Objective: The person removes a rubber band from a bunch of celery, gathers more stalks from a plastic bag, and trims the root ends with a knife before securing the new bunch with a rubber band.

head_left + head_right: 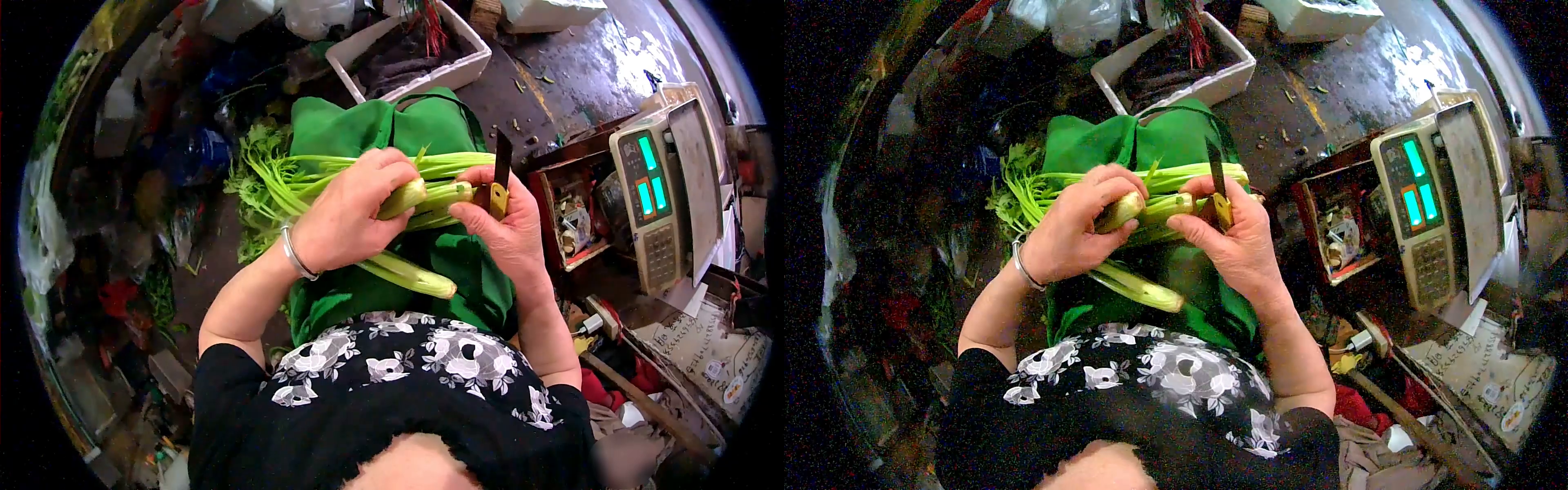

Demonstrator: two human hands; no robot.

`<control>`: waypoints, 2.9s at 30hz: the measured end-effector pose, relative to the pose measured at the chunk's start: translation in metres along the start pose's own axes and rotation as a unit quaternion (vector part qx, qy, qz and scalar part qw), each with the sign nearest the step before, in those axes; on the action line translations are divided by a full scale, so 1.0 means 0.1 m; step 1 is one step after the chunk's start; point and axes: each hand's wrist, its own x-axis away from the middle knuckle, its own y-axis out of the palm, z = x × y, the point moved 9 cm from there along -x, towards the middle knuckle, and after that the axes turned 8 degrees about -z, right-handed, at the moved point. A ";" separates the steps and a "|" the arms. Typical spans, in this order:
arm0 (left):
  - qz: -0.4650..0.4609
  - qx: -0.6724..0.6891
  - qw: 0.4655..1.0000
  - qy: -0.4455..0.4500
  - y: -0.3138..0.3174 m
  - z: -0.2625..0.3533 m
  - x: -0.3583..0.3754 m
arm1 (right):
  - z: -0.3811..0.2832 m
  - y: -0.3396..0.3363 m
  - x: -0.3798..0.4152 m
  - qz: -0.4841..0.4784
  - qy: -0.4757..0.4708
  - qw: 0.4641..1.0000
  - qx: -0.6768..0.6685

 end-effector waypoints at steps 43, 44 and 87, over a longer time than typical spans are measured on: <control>-0.117 0.181 0.967 -0.135 0.20 -0.23 -0.25 | 0.22 0.39 0.59 -0.175 0.108 0.978 -0.037; -0.112 0.158 0.973 -0.126 0.18 -0.21 -0.27 | 0.27 0.42 0.59 -0.175 0.107 0.978 -0.037; -0.064 0.204 0.964 -0.156 -0.13 0.02 -0.20 | -0.59 0.32 0.06 0.015 -0.235 0.915 0.328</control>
